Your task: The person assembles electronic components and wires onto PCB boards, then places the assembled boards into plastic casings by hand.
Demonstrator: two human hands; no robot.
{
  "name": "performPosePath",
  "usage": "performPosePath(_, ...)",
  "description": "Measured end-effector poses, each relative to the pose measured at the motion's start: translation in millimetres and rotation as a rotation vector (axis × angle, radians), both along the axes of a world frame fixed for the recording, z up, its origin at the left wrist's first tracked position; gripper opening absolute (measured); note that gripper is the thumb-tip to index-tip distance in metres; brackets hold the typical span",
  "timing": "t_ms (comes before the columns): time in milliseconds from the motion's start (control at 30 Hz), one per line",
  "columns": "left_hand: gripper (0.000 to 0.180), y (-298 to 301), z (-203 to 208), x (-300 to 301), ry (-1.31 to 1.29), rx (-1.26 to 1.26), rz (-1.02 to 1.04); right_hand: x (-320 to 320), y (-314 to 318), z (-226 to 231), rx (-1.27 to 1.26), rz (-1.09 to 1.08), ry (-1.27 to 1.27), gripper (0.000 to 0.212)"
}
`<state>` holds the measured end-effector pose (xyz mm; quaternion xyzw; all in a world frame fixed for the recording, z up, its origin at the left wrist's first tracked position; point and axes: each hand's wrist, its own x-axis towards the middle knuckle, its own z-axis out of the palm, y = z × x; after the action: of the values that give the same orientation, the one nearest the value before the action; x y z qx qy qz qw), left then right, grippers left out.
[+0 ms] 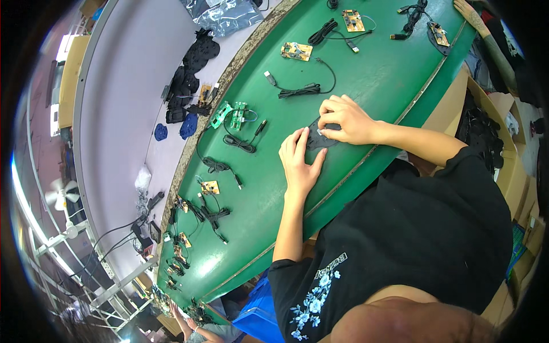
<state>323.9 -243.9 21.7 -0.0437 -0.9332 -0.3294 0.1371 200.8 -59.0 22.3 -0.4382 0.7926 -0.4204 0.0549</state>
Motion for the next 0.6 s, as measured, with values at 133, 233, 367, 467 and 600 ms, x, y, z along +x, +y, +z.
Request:
performPosePath(133,0.069,1.6,-2.0,-0.6,0.026,0.034,-0.013,-0.6,4.7,5.1,0.049,-0.019,0.042,0.012)
performPosePath(233,0.066,-3.3,-2.4,6.2,0.02,0.08,0.038,-9.6,4.1,11.3,-0.171,0.011,-0.183,0.016)
performPosePath(367,0.062,-5.7,-6.4,8.3,0.061,0.181,0.068,-87.6,33.2,38.1,-0.235,-0.276,-0.013,0.024)
performPosePath(467,0.061,-3.6,-1.4,5.7,0.058,0.155,0.05,-178.3,56.5,44.9,0.124,-0.665,0.352,0.057)
performPosePath(600,0.059,-6.3,-7.4,10.0,0.083,0.183,0.052,-217.1,60.0,50.3,0.575,-0.715,-0.022,0.076)
